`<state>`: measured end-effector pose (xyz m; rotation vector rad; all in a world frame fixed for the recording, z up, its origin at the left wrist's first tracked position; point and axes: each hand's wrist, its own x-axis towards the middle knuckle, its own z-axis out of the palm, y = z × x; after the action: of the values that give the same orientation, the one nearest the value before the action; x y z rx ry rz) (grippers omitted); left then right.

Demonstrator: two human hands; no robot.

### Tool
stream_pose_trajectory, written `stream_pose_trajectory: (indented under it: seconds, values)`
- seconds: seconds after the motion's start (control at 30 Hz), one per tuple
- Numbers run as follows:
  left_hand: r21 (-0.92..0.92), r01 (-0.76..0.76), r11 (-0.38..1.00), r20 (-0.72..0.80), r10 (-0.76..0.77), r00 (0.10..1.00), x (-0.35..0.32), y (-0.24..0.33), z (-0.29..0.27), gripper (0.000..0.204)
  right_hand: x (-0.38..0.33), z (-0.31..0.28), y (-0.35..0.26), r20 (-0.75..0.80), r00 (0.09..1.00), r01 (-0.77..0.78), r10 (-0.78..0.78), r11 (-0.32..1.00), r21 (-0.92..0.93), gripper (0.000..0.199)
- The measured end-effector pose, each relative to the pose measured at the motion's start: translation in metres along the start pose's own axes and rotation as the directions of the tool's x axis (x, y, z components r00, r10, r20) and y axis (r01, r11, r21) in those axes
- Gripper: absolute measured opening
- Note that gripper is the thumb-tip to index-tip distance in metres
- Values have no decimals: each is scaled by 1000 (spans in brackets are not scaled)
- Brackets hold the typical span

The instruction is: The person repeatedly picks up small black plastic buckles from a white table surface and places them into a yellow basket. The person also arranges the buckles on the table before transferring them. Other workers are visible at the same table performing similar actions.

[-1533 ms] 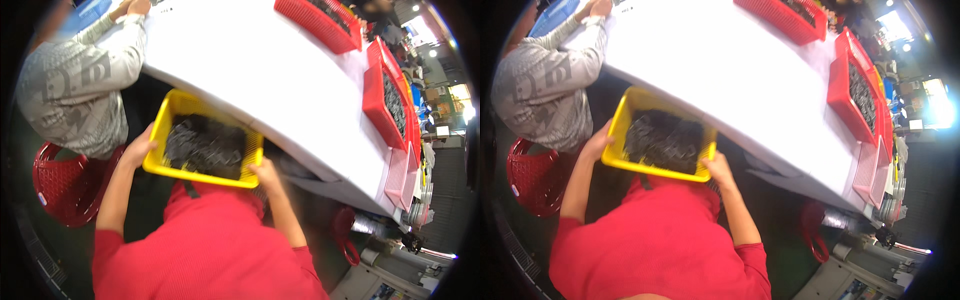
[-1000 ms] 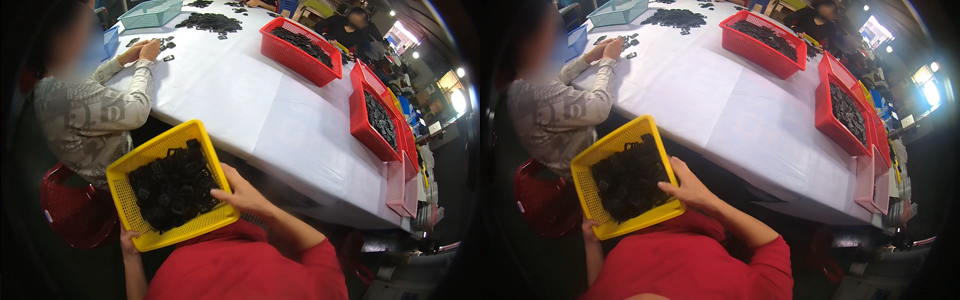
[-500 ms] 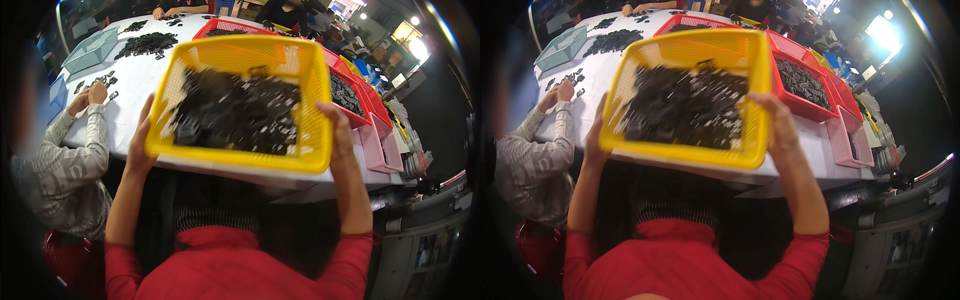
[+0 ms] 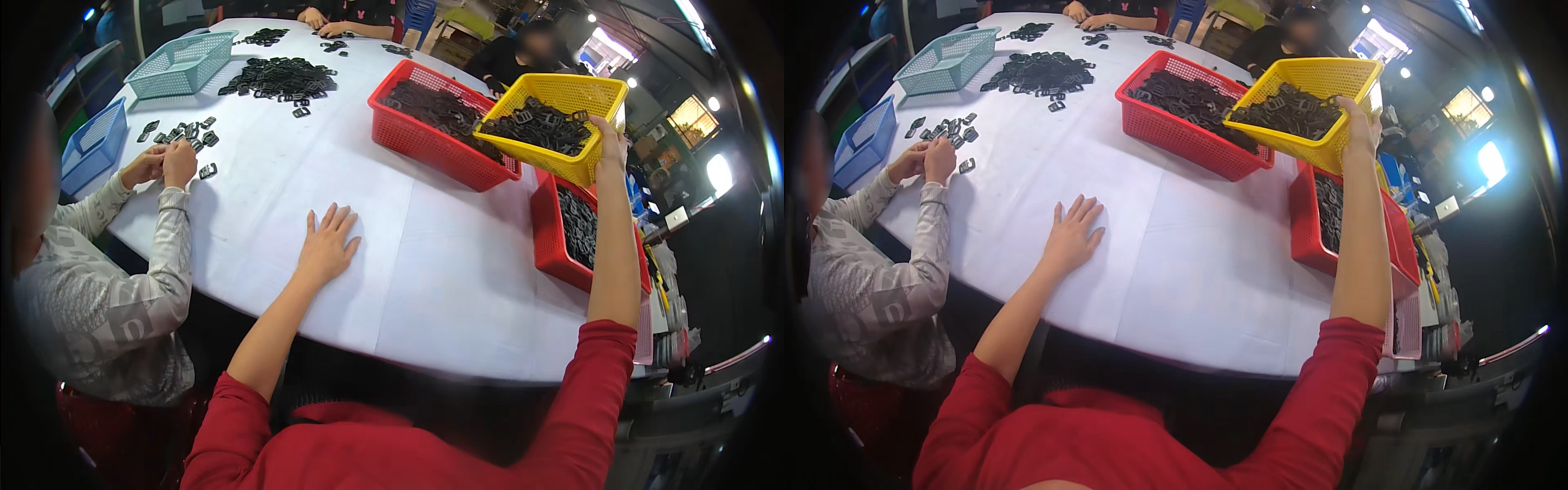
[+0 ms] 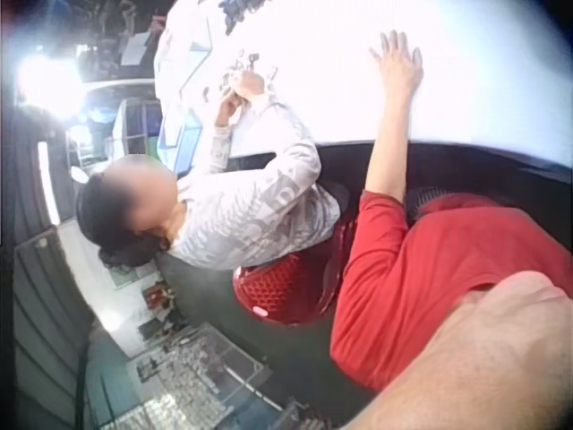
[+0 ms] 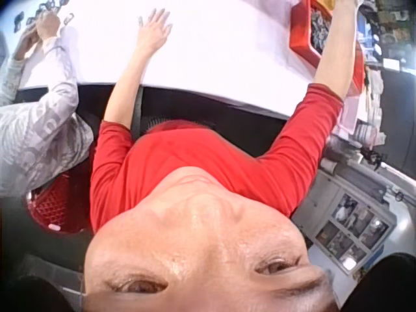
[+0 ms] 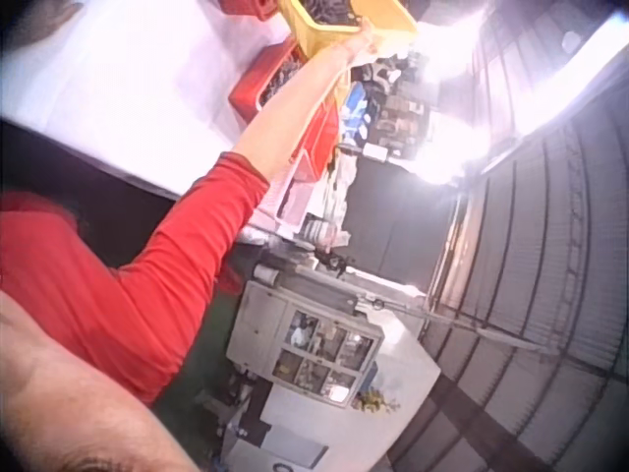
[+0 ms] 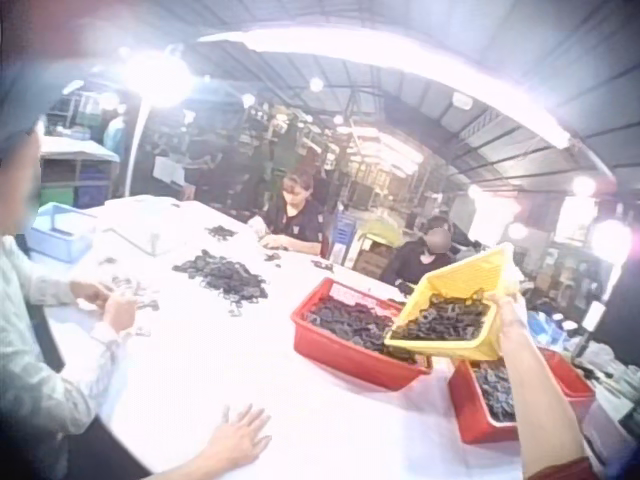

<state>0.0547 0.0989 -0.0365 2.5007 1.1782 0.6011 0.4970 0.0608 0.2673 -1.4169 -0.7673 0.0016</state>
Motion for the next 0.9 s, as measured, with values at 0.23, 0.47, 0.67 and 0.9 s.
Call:
stream_pose_trajectory:
  seconds: [0.23,0.47,0.67,0.9]
  values:
    - [-54,0,999,-30,-1,1000,7,1,-11,48,49,48,14,-160,986,-4,-54,940,-340,101]
    - [-30,-2,1000,-17,1,1000,9,0,-5,48,73,86,7,-92,972,86,-218,690,-719,101]
    - [-51,-6,999,-22,4,1000,10,5,-6,48,64,111,-1,138,937,312,-320,595,-741,97]
    - [-75,-14,997,-46,10,999,8,4,-5,47,-6,136,3,441,744,618,-502,268,-739,91]
